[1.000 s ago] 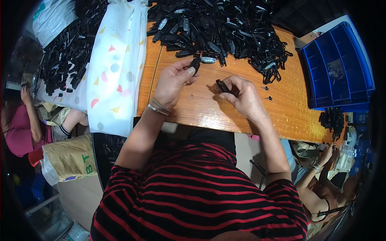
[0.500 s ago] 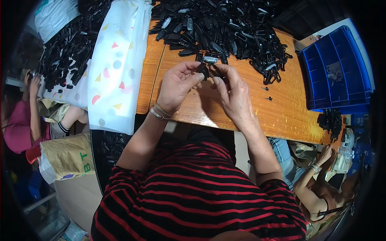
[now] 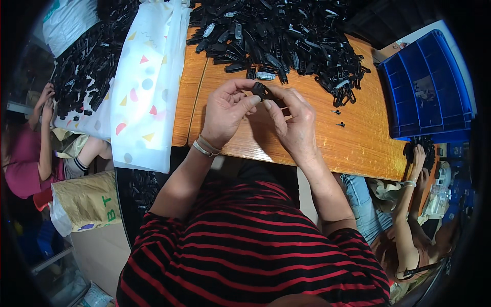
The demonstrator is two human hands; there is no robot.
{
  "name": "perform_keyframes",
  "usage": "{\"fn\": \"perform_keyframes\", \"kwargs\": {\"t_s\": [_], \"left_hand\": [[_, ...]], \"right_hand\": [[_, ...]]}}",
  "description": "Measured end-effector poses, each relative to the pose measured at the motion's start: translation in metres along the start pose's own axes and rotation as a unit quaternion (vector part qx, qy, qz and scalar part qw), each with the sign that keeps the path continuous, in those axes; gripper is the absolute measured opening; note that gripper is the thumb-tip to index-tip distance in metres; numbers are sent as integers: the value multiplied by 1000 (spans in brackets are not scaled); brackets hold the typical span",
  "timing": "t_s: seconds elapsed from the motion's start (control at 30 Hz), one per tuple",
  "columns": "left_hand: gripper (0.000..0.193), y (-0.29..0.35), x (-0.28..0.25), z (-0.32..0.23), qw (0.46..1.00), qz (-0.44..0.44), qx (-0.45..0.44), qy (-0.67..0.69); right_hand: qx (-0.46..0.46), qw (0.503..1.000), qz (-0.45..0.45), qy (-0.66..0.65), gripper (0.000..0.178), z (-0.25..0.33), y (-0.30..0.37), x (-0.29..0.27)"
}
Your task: Assembling small black plastic components by hand.
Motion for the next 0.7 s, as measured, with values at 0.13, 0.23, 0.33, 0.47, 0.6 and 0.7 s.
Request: {"fn": "perform_keyframes", "kwargs": {"t_s": [0.13,0.23,0.33,0.47,0.6,0.7], "left_hand": [[30,3,0,3,1000,-4,17,6],[30,9,1,7,1000,-9,10,18],[29,14,6,8,999,-7,35,-24],[23,15,9,12,997,-39,24,-56],[22,13,13,13,998,-11,40,-44],[26,11,19,15,998,33,20,-52]], "right_hand": [[-6,999,7,35,23,-3,3,4],[-23,999,-8,48,23,-1,6,8],[-55,996,-31,62,27,-4,13,15],[-20,997,-52,59,39,-11,21,22],[22,1000,-4,8,43,-13,23,34],[23,1000,6,-9,41,-20,24,38]]}}
Point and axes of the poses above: each hand's wrist, its own y-axis away from the middle knuckle, its own x-axis out of the palm, z = x × y, the point moved 8 cm from there along -y, towards the middle knuckle, and after that the axes turned 1 degree about z, right-handed, at the moved point
